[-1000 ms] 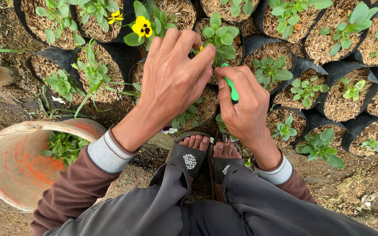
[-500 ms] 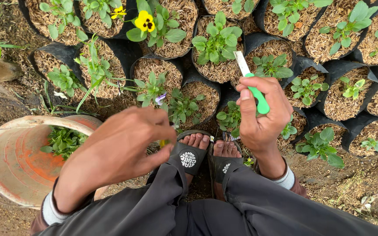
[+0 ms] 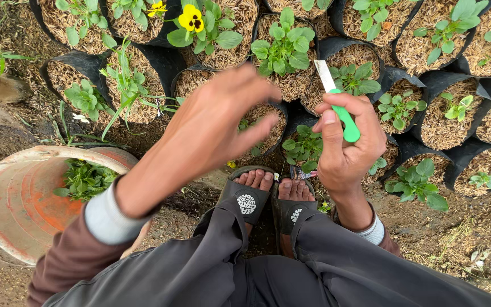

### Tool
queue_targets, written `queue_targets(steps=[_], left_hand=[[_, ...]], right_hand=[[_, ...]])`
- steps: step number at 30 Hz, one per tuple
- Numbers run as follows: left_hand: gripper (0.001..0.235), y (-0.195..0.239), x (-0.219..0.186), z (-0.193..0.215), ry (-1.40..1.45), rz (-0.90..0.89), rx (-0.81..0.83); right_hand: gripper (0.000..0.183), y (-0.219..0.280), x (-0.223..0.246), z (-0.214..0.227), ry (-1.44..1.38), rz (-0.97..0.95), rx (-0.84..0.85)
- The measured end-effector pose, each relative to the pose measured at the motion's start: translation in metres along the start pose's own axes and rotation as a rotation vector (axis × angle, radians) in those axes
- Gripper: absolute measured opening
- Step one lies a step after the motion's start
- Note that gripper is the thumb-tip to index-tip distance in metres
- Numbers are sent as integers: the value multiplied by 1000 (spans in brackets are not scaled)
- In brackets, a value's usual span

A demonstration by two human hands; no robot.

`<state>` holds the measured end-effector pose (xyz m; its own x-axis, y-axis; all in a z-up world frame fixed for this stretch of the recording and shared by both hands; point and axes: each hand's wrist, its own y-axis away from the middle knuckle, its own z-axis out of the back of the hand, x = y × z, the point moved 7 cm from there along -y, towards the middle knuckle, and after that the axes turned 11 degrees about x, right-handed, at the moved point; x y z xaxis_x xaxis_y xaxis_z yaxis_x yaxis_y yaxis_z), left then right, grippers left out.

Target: The person uses a small green knife to cut flower stems from potted plants and places the cuttings into a nearby bucket. The person works methodically across multiple pots, trimming both yellow and purple flowers.

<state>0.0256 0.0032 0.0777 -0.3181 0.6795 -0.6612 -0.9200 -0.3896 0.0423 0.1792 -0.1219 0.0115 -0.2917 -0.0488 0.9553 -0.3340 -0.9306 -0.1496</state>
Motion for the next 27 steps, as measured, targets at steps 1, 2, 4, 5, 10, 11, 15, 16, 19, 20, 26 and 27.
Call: queue_targets(steps=[1, 2, 4, 5, 10, 11, 15, 16, 19, 20, 26, 27], left_hand=[[31, -8, 6, -1, -38, -14, -83], [35, -14, 11, -3, -73, -27, -130], [44, -29, 21, -7, -145, -53, -191], [50, -35, 25, -9, -179, -66, -204], [57, -45, 35, -23, -216, -101, -227], [55, -44, 37, -24, -212, -102, -242], [37, -45, 51, -26, -134, -83, -329], [34, -44, 53, -25, -114, -89, -352], [22, -42, 61, -25, -13, -56, -384], [20, -42, 64, -25, 17, -45, -386], [15, -43, 77, -23, 142, -5, -350], [16, -43, 77, -23, 145, -12, -351]], right_hand=[[14, 1, -1, 0, -10, -5, -7], [14, 2, -1, 0, -20, -10, -17], [14, 4, -2, 1, -35, -9, -25], [15, 4, -2, 1, -39, -4, -21], [15, 6, -3, 0, -33, -11, -10], [15, 6, -3, -1, -33, -16, -7], [15, 6, -4, -5, -41, -27, 7], [15, 5, -3, -6, -41, -25, 11], [14, 4, -1, -9, -25, -19, 24], [13, 3, 0, -9, -18, -19, 29], [14, -9, 3, -16, 63, -23, 79], [15, -12, 3, -18, 78, -29, 98]])
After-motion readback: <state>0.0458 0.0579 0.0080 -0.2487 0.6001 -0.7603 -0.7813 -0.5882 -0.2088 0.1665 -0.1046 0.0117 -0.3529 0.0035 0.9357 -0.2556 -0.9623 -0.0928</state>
